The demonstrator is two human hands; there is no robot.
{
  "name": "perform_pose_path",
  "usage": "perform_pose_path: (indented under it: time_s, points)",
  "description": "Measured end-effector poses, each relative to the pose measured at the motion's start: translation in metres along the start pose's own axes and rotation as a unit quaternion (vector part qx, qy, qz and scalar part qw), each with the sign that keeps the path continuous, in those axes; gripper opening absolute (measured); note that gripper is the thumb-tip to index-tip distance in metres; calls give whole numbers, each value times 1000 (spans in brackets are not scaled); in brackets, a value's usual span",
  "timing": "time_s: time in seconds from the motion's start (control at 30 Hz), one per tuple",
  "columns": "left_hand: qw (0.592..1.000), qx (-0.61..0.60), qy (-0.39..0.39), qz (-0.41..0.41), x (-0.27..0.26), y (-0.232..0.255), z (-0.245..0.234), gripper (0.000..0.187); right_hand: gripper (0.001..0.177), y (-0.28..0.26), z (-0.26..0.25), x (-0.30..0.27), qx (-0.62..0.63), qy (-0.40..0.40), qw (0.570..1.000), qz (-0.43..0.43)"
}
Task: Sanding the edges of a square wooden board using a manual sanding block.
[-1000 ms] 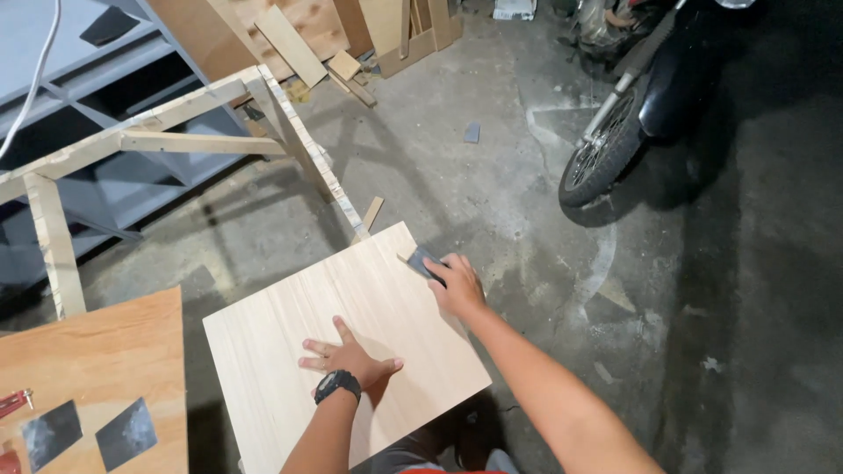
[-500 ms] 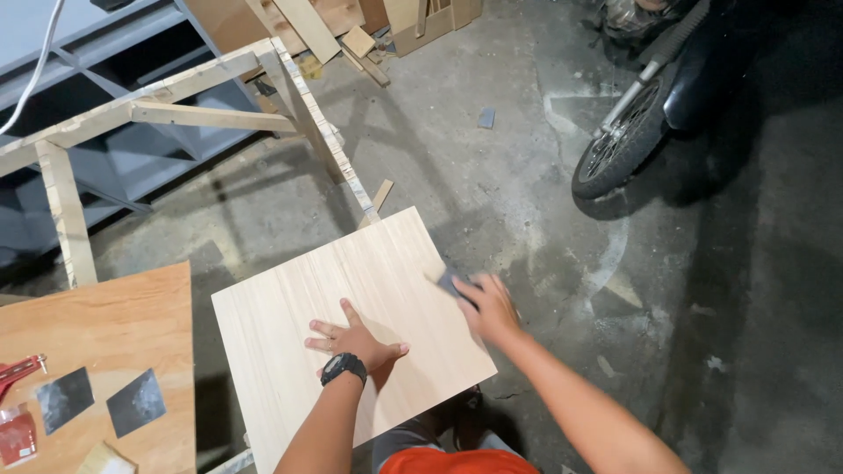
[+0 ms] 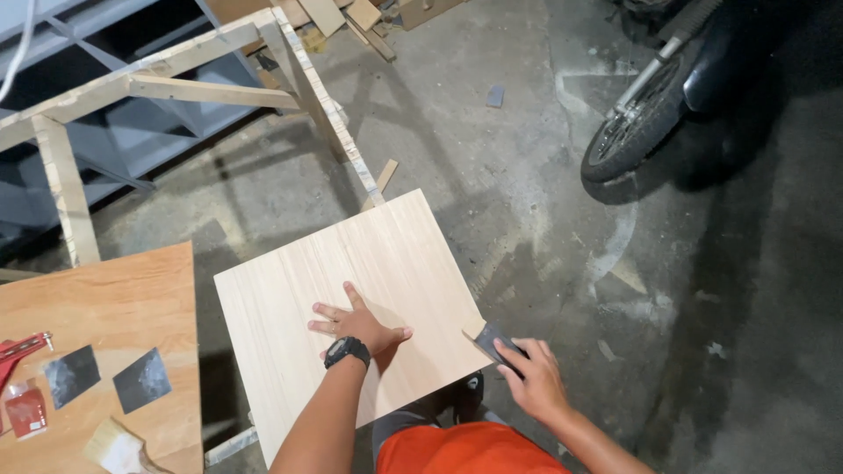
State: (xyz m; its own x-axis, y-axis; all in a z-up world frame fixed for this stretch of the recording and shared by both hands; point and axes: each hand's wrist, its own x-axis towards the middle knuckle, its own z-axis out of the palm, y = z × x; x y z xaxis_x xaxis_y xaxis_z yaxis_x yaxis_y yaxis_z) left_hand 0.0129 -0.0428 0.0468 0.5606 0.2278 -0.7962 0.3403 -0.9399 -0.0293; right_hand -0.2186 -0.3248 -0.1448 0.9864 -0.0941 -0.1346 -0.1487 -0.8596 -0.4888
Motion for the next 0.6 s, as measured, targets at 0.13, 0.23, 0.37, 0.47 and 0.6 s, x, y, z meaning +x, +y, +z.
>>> perform_pose_path:
  time_s: [0.13,0.23,0.37,0.47,0.6]
  points:
    - [1000,3,8,0,0,-1,2,160,44,-35,9,86,27,55,998,4]
    - [1000,8,13,-1,9,-3,9,158,43,-71,2,165,59,83,995,13]
    - [1000,16,23,-1,21,-3,15,160,46,-72,-9,159,61,57,996,17]
    - [1000,1,18,-6,31,-5,18,166,48,-49,-2,68,73,75,994,-24]
    - [1000,19,11,-20,47,-6,28,175,47,-17,10,-39,78,95,992,-23]
